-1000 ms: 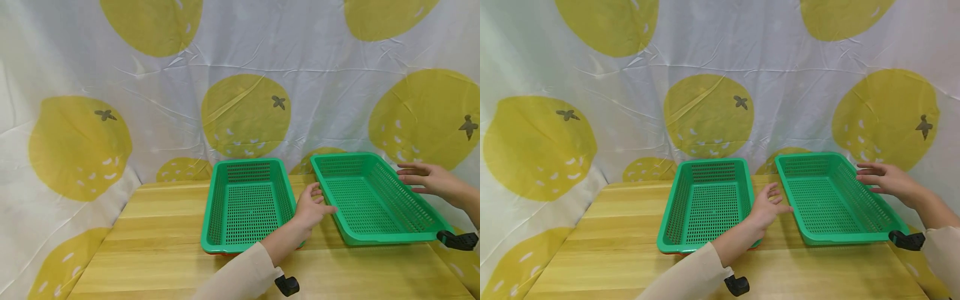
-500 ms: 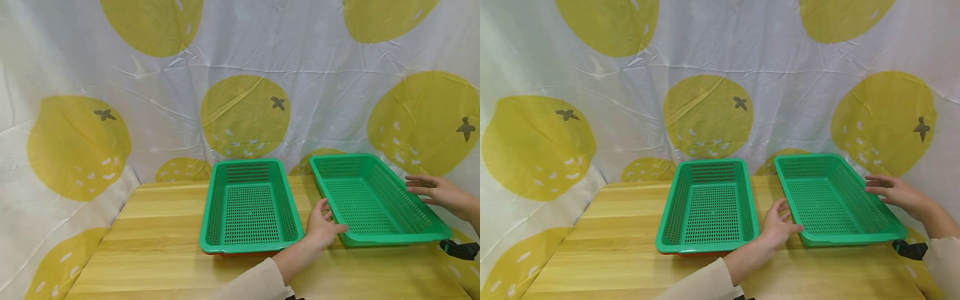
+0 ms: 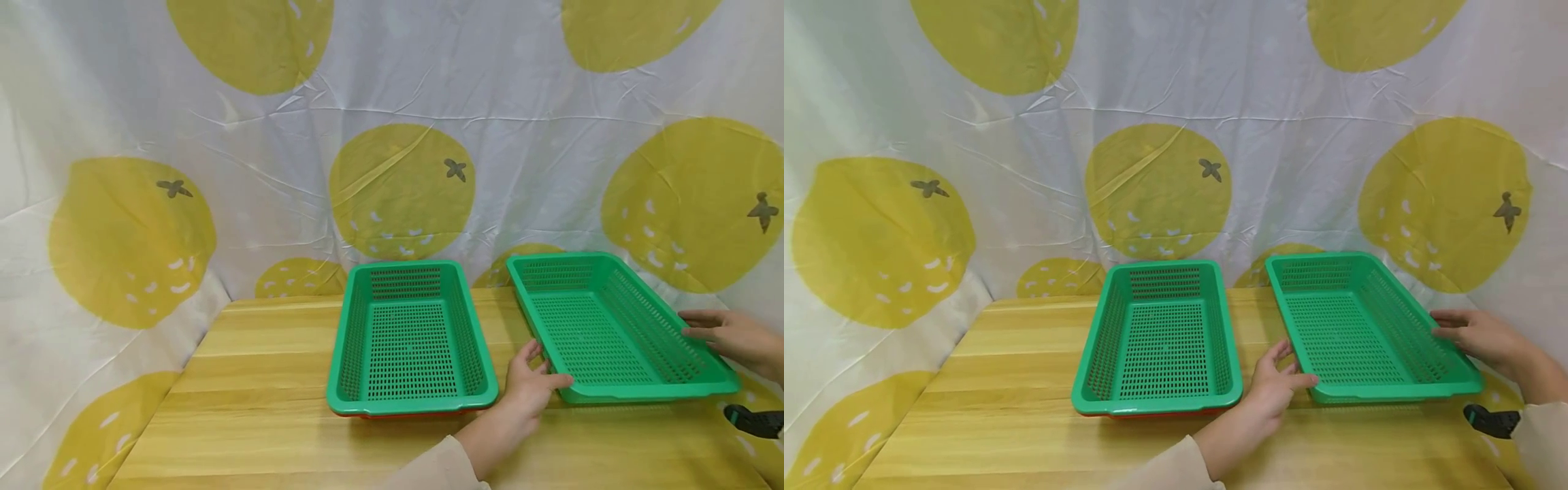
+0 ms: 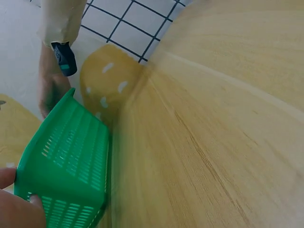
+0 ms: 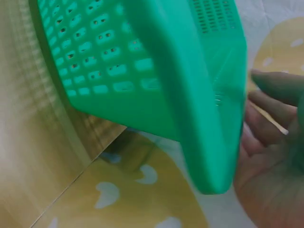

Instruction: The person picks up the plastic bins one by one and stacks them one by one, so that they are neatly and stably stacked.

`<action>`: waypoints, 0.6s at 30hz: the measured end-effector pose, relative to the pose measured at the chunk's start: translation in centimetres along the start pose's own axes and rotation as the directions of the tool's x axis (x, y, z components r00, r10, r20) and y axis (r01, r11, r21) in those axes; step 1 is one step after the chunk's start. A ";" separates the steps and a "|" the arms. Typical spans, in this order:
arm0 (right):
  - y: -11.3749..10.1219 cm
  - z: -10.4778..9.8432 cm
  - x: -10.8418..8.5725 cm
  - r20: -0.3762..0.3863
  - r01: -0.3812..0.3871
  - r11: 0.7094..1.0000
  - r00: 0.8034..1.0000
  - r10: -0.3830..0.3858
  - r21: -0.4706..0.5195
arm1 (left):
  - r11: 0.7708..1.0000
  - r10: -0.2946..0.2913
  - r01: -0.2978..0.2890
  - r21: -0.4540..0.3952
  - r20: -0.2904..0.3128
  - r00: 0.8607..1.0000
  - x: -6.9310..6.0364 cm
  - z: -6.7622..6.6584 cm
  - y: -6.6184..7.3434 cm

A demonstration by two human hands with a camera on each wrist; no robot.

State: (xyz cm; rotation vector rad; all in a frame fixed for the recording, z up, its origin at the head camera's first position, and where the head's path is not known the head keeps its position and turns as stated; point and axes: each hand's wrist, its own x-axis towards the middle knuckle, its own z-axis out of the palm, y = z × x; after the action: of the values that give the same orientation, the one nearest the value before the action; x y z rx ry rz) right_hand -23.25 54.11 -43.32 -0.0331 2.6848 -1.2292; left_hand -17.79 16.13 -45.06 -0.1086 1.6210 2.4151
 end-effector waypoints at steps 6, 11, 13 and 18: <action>0.5 0.7 -0.6 -0.005 -0.019 1.000 1.000 0.019 0.005 | 0.989 -0.029 0.035 -0.143 0.044 0.999 0.5 0.2 -0.9; 0.8 0.8 -0.9 -0.024 -0.035 0.999 0.999 0.036 0.024 | 0.980 -0.026 0.036 -0.198 0.049 0.998 0.6 0.4 -1.3; 0.8 0.8 -0.9 -0.024 -0.047 0.999 0.999 0.048 0.026 | 0.977 -0.024 0.035 -0.210 0.056 0.998 0.6 0.5 -1.3; 0.5 0.9 -1.0 -0.029 -0.071 0.997 0.997 0.072 0.028 | 0.977 -0.021 0.031 -0.210 0.050 0.999 0.3 0.8 -1.0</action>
State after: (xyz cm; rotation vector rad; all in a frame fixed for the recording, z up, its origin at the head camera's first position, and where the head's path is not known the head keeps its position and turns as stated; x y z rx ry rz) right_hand -22.05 53.87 -44.09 0.0849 2.6698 -1.2539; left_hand -17.82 17.25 -45.74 -0.1073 1.3307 2.5426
